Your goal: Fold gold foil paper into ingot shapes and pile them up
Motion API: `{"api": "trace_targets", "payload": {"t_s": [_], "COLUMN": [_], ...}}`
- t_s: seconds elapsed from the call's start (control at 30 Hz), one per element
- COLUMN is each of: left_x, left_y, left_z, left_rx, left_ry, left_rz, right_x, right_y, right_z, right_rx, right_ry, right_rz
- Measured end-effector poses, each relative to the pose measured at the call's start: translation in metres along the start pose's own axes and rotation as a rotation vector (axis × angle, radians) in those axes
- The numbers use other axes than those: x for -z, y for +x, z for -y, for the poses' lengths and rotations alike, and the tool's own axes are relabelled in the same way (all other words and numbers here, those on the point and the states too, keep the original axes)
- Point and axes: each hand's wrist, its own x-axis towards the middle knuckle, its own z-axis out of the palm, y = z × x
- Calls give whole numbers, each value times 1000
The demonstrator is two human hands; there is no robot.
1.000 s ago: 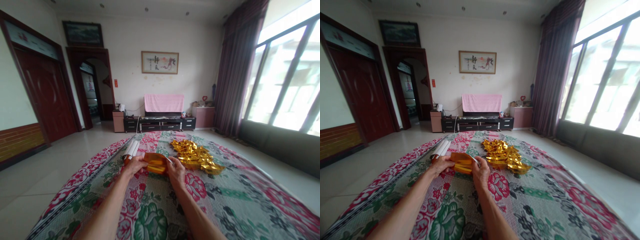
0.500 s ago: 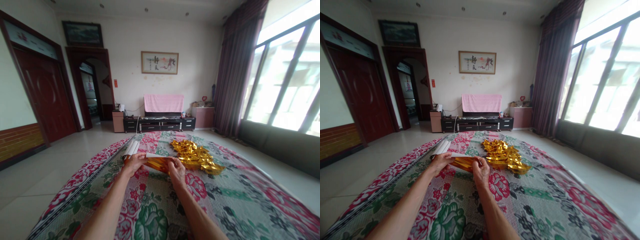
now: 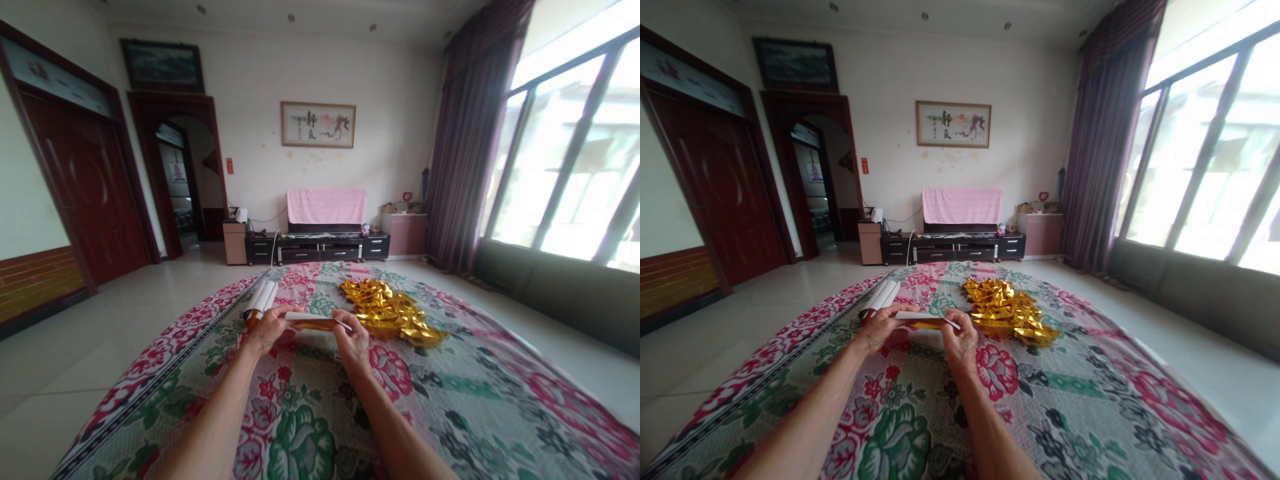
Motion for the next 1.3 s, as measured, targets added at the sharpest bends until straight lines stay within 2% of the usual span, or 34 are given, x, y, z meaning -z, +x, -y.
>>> {"api": "trace_targets", "payload": {"t_s": [0.1, 0.37, 0.57, 0.7, 0.97, 1.13, 1.3], "left_x": [-2, 0, 3, 11, 22, 23, 18], "left_y": [0, -2, -1, 4, 8, 4, 1], "left_z": [5, 14, 19, 26, 29, 23, 20], "left_rx": [-80, -189, -263, -302, -195, -115, -16], "left_ry": [23, 206, 353, 493, 491, 424, 393], "left_rz": [-15, 19, 97, 170, 264, 213, 162], "right_x": [3, 13, 26, 29, 48, 50, 39], "right_y": [1, 2, 3, -1, -16, -27, -35], "right_z": [3, 7, 2, -1, 8, 20, 31], "right_rx": [39, 243, 294, 351, 412, 433, 462], "right_ry": [-24, -154, -263, -361, -589, -641, -667], "right_rz": [43, 223, 301, 415, 642, 735, 808]}}
